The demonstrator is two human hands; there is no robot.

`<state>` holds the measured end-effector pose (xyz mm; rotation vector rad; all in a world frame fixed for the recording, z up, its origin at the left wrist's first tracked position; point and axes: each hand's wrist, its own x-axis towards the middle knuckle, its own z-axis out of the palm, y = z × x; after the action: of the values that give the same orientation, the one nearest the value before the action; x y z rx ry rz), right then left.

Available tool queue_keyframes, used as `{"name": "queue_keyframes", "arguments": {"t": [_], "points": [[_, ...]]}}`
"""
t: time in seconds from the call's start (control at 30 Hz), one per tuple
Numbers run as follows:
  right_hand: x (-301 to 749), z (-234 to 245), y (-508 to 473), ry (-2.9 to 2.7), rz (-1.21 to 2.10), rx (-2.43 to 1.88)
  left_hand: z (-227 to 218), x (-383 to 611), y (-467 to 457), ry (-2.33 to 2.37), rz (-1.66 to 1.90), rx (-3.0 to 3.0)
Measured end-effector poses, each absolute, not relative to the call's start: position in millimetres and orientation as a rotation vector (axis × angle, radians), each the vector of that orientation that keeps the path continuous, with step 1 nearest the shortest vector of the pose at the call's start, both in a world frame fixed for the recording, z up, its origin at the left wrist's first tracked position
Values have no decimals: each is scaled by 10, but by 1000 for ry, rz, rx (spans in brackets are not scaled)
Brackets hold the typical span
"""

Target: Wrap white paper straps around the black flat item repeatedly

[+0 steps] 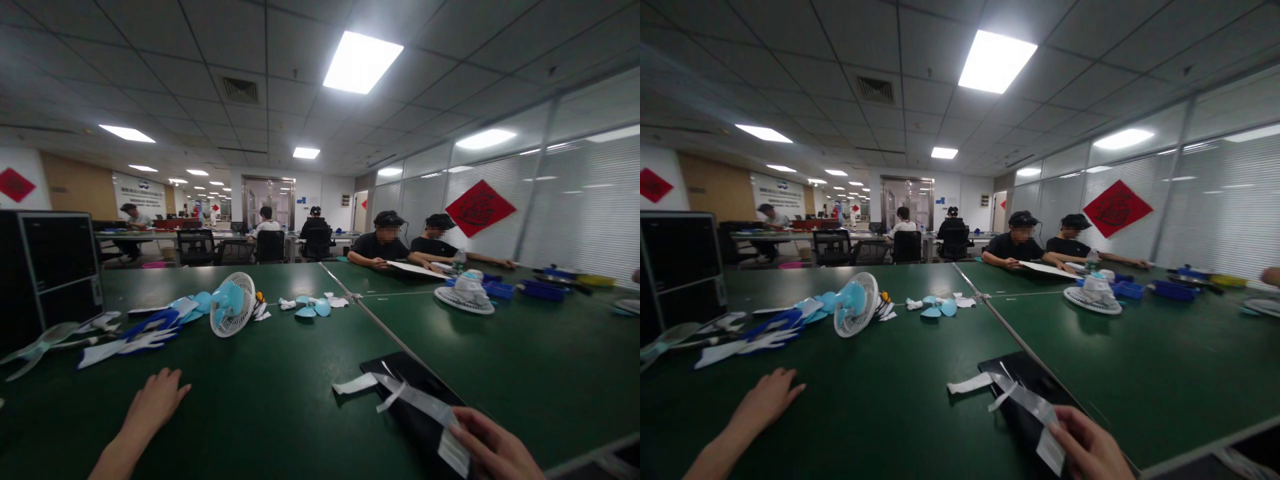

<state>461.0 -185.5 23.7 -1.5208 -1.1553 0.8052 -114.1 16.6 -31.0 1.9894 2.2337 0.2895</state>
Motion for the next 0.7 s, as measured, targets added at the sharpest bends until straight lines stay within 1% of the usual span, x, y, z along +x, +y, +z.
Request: {"name": "queue_keyframes", "arguments": {"t": [0.17, 0.27, 0.37, 0.43, 0.53, 0.7], "points": [[4460, 683, -1512, -1275, 545, -1524, -281, -1121, 137, 2223, 317, 1997], [4423, 862, -1124, -1404, 248, -1558, -271, -1118, 129, 2204, 318, 2004], [4366, 881, -658, -1542, -107, -1660, -268, -1114, 130, 2196, 308, 2011], [4292, 810, -365, -1702, -256, -1762, -274, -1110, 134, 2209, 295, 2021], [4128, 643, -37, -1906, -306, -1867, -287, -1110, 139, 2221, 302, 2037], [3846, 437, 136, -2063, -183, -1889, -270, -1094, 128, 2228, 279, 2028]]}}
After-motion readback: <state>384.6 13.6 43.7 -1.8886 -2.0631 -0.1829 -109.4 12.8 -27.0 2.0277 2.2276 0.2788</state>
